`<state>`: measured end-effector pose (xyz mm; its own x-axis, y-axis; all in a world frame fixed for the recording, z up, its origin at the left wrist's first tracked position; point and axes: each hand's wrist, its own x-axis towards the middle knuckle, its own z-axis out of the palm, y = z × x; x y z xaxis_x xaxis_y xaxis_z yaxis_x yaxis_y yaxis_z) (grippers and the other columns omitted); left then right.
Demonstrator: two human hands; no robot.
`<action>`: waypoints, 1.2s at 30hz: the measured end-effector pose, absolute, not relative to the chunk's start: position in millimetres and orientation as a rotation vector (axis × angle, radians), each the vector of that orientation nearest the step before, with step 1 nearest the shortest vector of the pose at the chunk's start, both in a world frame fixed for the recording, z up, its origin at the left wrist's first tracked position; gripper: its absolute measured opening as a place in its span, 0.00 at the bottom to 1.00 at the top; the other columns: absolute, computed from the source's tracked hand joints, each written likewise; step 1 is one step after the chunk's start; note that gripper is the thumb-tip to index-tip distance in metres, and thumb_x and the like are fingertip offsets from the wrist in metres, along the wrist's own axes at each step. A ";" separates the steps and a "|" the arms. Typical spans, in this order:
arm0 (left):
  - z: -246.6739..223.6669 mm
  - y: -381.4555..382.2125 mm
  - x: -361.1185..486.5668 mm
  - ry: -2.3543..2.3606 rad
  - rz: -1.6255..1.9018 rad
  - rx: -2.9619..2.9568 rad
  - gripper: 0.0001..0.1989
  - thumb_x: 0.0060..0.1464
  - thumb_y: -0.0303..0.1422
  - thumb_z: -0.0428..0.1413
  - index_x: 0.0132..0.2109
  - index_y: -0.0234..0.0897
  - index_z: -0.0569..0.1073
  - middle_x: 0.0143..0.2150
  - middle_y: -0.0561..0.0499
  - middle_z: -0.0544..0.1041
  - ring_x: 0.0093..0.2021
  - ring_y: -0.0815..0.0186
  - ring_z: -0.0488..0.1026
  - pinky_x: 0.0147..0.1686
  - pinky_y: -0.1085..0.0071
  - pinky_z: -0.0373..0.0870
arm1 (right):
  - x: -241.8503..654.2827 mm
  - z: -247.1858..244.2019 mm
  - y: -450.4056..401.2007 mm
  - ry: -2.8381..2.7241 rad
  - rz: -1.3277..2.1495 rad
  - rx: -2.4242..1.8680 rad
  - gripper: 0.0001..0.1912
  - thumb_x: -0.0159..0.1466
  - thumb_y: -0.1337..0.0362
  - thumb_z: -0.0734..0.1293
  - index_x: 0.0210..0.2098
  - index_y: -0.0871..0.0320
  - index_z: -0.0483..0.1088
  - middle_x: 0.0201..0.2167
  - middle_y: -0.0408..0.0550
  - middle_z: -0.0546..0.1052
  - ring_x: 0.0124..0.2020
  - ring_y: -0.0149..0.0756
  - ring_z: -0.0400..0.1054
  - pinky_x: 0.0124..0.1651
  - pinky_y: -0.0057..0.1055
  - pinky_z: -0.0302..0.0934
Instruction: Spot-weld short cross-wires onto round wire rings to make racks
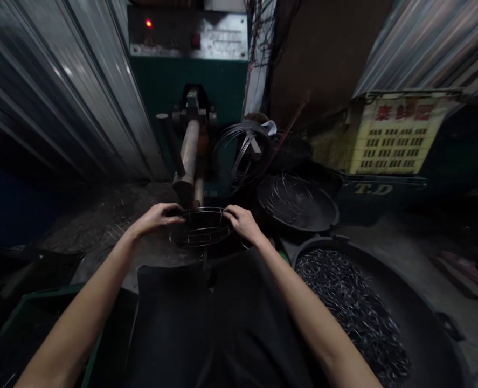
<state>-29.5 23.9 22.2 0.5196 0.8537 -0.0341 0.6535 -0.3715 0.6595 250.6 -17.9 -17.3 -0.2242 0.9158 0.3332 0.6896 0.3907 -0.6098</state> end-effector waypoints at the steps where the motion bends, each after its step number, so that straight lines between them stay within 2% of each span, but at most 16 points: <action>1: 21.4 21.3 -35.3 1.230 0.424 2.160 0.19 0.46 0.43 0.58 0.43 0.35 0.74 0.39 0.49 0.77 0.40 0.62 0.73 0.39 0.71 0.67 | 245.4 -13.6 -19.9 -2.009 0.392 -1.357 0.10 0.65 0.61 0.59 0.34 0.56 0.69 0.31 0.44 0.73 0.32 0.31 0.66 0.38 0.27 0.59; 5: 25.3 3.6 -39.3 1.319 0.614 2.283 0.26 0.48 0.44 0.57 0.51 0.36 0.70 0.47 0.46 0.74 0.44 0.62 0.72 0.43 0.69 0.67 | 217.0 -0.6 -26.9 -2.134 0.111 -1.365 0.11 0.65 0.60 0.58 0.36 0.56 0.70 0.31 0.46 0.71 0.34 0.32 0.65 0.36 0.26 0.57; 8: 32.3 -5.0 -19.2 1.271 0.584 2.392 0.21 0.49 0.39 0.58 0.50 0.34 0.71 0.45 0.45 0.76 0.45 0.62 0.72 0.46 0.69 0.67 | 201.6 -0.4 -29.6 -2.189 0.009 -1.364 0.11 0.66 0.61 0.57 0.38 0.56 0.70 0.32 0.47 0.71 0.34 0.33 0.64 0.35 0.26 0.56; 11: 36.8 -2.9 -2.6 1.258 0.467 2.393 0.13 0.51 0.33 0.57 0.45 0.35 0.74 0.41 0.47 0.78 0.41 0.63 0.74 0.43 0.71 0.68 | 195.6 -2.1 -29.5 -2.187 0.061 -1.355 0.10 0.66 0.61 0.58 0.38 0.56 0.70 0.31 0.47 0.70 0.33 0.32 0.64 0.34 0.27 0.56; 13: 37.4 0.6 -0.2 1.273 0.482 2.374 0.12 0.50 0.32 0.57 0.43 0.35 0.74 0.40 0.48 0.79 0.40 0.63 0.75 0.43 0.71 0.69 | 195.3 -1.1 -27.9 -2.171 0.142 -1.332 0.09 0.65 0.62 0.59 0.38 0.55 0.70 0.30 0.46 0.70 0.33 0.32 0.64 0.35 0.26 0.57; 18: 37.0 6.5 -6.3 1.279 0.501 2.382 0.12 0.50 0.32 0.57 0.43 0.36 0.75 0.42 0.48 0.79 0.43 0.62 0.75 0.44 0.70 0.68 | 195.7 2.3 -19.4 -2.148 0.233 -1.315 0.07 0.63 0.64 0.61 0.38 0.56 0.70 0.31 0.45 0.70 0.34 0.32 0.65 0.37 0.27 0.59; 26: 35.6 7.2 -6.7 1.274 0.549 2.333 0.11 0.50 0.31 0.57 0.42 0.36 0.75 0.41 0.49 0.79 0.42 0.63 0.75 0.43 0.71 0.69 | 192.1 3.1 -13.5 -2.180 0.259 -1.311 0.08 0.63 0.61 0.61 0.38 0.57 0.69 0.32 0.47 0.71 0.35 0.33 0.65 0.38 0.29 0.59; 36: 25.7 10.5 -6.0 1.275 0.567 2.446 0.10 0.51 0.30 0.56 0.42 0.35 0.74 0.40 0.47 0.78 0.42 0.62 0.74 0.43 0.70 0.68 | 191.7 5.1 -10.4 -2.140 0.316 -1.408 0.07 0.57 0.60 0.68 0.31 0.58 0.68 0.29 0.45 0.72 0.31 0.33 0.65 0.33 0.28 0.57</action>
